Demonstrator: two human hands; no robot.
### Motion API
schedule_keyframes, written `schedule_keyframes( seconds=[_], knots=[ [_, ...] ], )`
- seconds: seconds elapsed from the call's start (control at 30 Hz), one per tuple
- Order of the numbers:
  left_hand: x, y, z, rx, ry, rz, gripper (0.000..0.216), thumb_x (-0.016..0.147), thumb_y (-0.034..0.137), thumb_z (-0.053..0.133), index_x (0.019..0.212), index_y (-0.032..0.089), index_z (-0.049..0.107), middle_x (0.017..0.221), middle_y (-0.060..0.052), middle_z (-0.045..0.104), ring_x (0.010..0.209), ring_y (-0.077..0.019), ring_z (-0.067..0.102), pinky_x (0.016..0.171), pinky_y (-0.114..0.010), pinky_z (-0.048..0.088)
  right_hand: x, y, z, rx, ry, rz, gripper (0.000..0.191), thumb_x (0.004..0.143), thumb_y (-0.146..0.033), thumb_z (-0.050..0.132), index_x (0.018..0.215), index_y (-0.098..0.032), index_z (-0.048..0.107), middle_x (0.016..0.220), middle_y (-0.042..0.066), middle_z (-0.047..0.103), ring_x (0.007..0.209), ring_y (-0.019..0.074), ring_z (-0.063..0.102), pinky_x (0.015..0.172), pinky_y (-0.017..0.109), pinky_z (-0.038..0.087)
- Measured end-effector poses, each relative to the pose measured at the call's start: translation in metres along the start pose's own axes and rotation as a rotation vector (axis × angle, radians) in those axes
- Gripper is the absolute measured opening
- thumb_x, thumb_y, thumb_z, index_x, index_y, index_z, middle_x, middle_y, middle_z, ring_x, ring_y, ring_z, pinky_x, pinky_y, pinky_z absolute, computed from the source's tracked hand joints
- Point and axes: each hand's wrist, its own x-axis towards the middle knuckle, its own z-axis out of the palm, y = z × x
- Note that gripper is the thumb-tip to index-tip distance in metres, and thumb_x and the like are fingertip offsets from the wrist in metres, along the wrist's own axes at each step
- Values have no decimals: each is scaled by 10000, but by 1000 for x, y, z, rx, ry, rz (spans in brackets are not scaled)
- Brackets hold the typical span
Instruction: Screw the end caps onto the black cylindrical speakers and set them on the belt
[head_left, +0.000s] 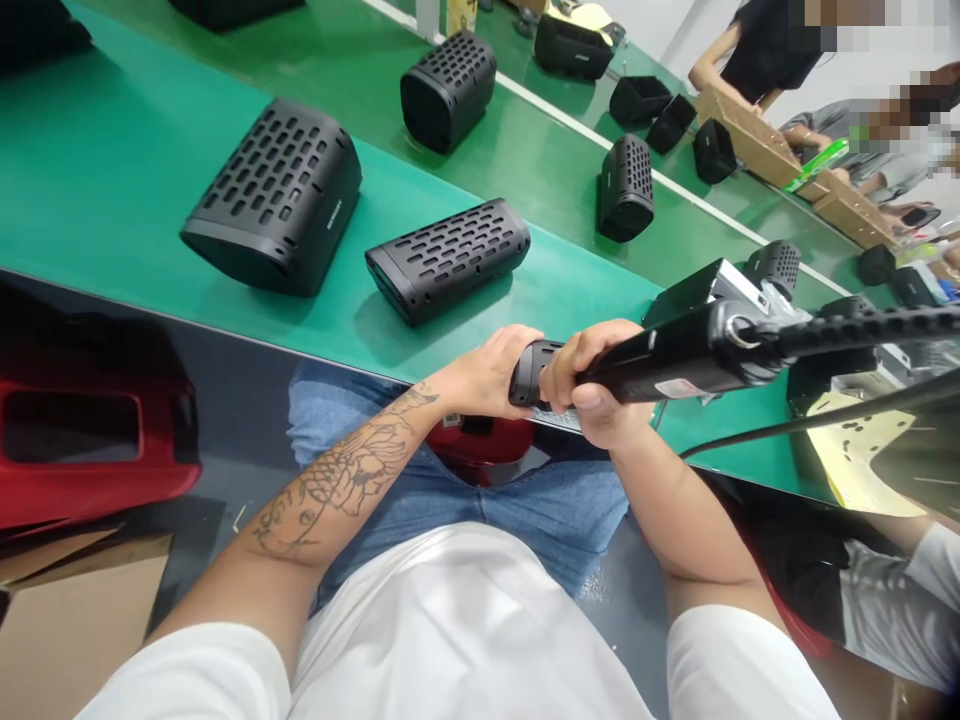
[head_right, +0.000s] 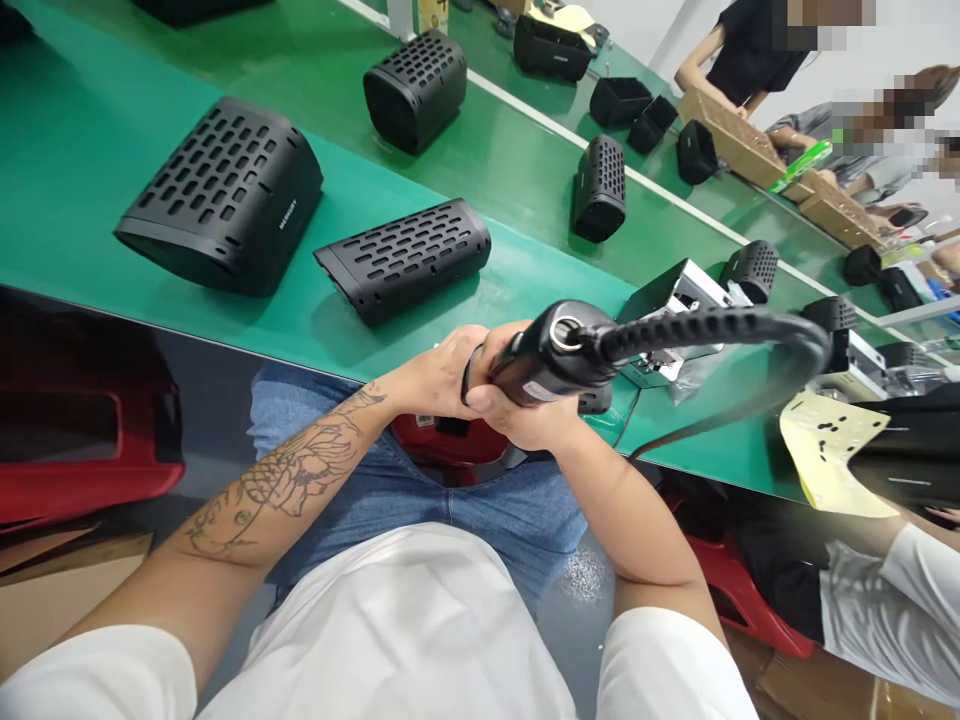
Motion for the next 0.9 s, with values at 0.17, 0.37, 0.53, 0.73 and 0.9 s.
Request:
schedule_keyframes(
  seconds=[0.17, 0.37, 0.53, 0.73, 0.9],
  knots=[
    [3, -11, 9, 32, 21, 15, 1166, 780, 538, 1145, 1761, 244, 587, 1699, -231, 701, 1575, -534, 742, 1326, -727, 690, 3, 3, 5, -20, 1, -28, 733, 801, -880, 1095, 893, -348, 600, 582, -98, 629, 510, 223, 672, 564, 440, 690],
    [-16, -11, 8, -9, 136, -28, 1075, 811, 599, 1110, 1726, 295, 635, 1595, -175, 763, 1506, -495, 802, 1314, -740, 703, 7, -14, 18, -40, 53, -103, 684, 864, -857, 1063, 919, -308, 661, 606, -81, 683, 482, 169, 621, 497, 337, 590],
    [-1, -17, 23, 11, 451, -196, 1157, 853, 619, 1124, 1809, 326, 542, 1636, -177, 734, 1470, -470, 834, 1258, -733, 743, -3, -81, -62, 75, 419, -453, 438, 1119, -821, 826, 1236, -403, 765, 625, -139, 591, 381, 173, 532, 469, 341, 567],
    [213, -23, 89, -150, 812, -303, 1199, 972, 559, 1066, 1858, 247, 321, 1765, -246, 602, 1647, -401, 711, 1416, -684, 621, -7, -82, -184, -281, 926, -477, 508, 986, -677, 1043, 1074, -276, 743, 631, -116, 648, 455, 149, 620, 523, 312, 610],
    [390, -10, 138, -133, 657, -552, 1116, 994, 409, 1077, 1867, 170, 424, 1840, -292, 591, 1790, -398, 618, 1528, -509, 494, -4, -34, -218, -380, 909, -386, 619, 930, -770, 1055, 996, -276, 687, 609, -106, 673, 429, 159, 637, 508, 324, 608]
  ],
)
